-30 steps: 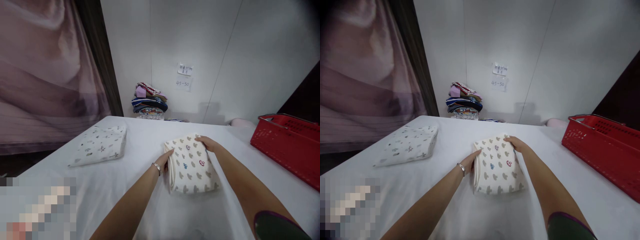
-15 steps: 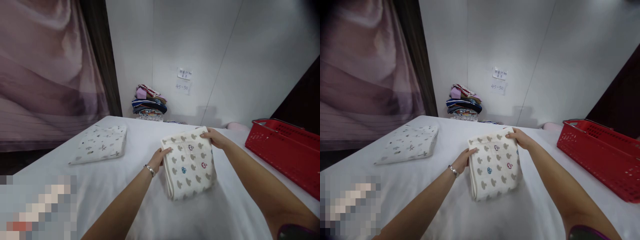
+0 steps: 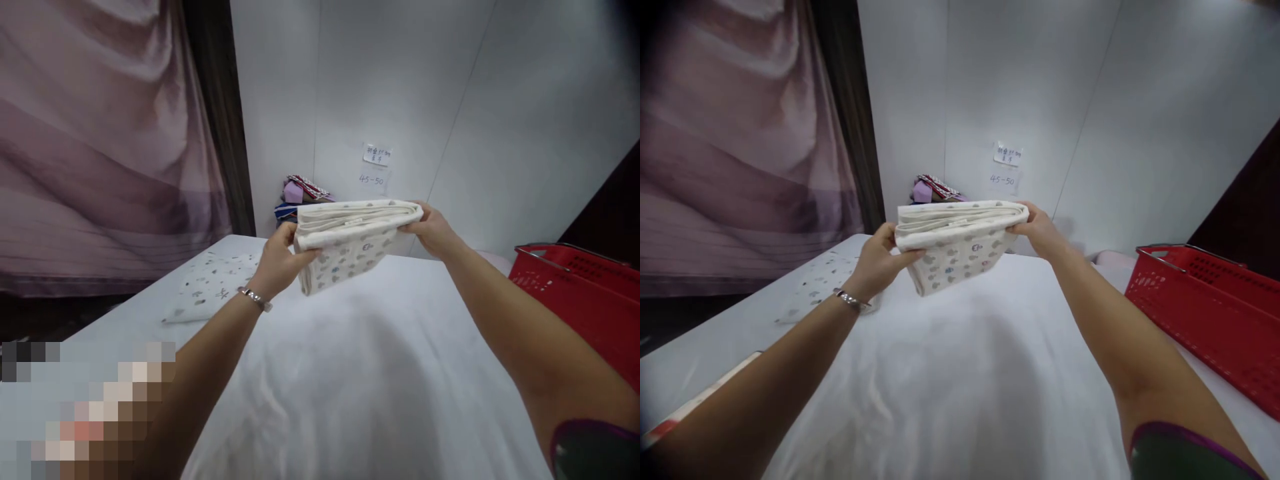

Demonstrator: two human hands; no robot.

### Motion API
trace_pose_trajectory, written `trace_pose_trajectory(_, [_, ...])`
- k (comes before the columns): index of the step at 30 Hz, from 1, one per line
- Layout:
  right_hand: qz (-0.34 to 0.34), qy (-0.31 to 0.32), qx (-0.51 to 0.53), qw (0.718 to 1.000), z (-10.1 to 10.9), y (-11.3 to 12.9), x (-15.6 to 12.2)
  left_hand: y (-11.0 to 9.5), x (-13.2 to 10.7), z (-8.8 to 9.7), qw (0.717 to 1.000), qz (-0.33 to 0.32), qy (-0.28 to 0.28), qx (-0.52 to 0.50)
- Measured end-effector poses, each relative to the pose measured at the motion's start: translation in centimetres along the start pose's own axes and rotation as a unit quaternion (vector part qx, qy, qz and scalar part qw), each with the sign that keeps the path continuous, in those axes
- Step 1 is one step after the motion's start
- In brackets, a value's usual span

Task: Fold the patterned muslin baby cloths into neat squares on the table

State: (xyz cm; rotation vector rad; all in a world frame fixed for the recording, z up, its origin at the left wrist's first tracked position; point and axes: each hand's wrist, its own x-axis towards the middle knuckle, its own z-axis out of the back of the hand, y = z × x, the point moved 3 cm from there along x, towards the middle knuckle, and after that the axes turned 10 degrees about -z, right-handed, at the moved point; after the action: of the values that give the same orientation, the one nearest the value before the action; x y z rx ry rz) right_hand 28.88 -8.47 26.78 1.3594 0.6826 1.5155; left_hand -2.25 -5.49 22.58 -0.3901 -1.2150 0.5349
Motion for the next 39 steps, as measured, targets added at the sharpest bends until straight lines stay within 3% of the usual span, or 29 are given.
trace_pose_trajectory(2, [0.030, -0.022, -0.041, 0.998, -0.6, -1.4, -1.7, -0.9, -1.8, 1.0, 0.992, -0.080, 0.019, 0.099])
trace_pose_trajectory(4, [0.050, -0.024, -0.106, 0.993, -1.8, -4.4, -4.8, -0.7, -5.5, 0.9, 0.977, -0.127, 0.077, 0.154])
trace_pose_trajectory(8, [0.089, 0.038, -0.197, 0.976, -5.4, -12.5, -13.7, 1.9, -15.8, -1.1, 0.943, -0.139, 0.239, 0.182])
trace_pose_trajectory(10, [0.083, 0.076, -0.203, 0.973, -6.7, -15.8, -17.5, 2.7, -20.0, -2.1, 0.930, -0.153, 0.285, 0.175])
trace_pose_trajectory(12, [0.049, 0.071, -0.200, 0.976, -7.2, -17.8, -19.9, 3.0, -22.4, -2.7, 0.925, -0.162, 0.300, 0.170])
trace_pose_trajectory(18, [0.004, 0.079, -0.254, 0.964, -6.8, -18.4, -21.2, 2.3, -23.0, -3.2, 0.921, -0.172, 0.301, 0.176])
trace_pose_trajectory(23, [-0.061, 0.099, -0.302, 0.946, -6.0, -18.9, -22.3, 1.4, -22.8, -2.9, 0.912, -0.144, 0.335, 0.189])
trace_pose_trajectory(30, [-0.194, -0.027, -0.228, 0.954, -5.2, -17.3, -24.2, -1.0, -22.8, -2.4, 0.912, -0.110, 0.348, 0.186])
trace_pose_trajectory(35, [-0.187, -0.003, -0.236, 0.954, -6.6, -15.7, -24.0, -1.4, -22.8, -4.0, 0.921, -0.099, 0.310, 0.214])
trace_pose_trajectory(39, [-0.147, 0.003, -0.255, 0.956, -6.9, -16.6, -23.5, -0.8, -22.8, -4.5, 0.940, -0.094, 0.260, 0.200])
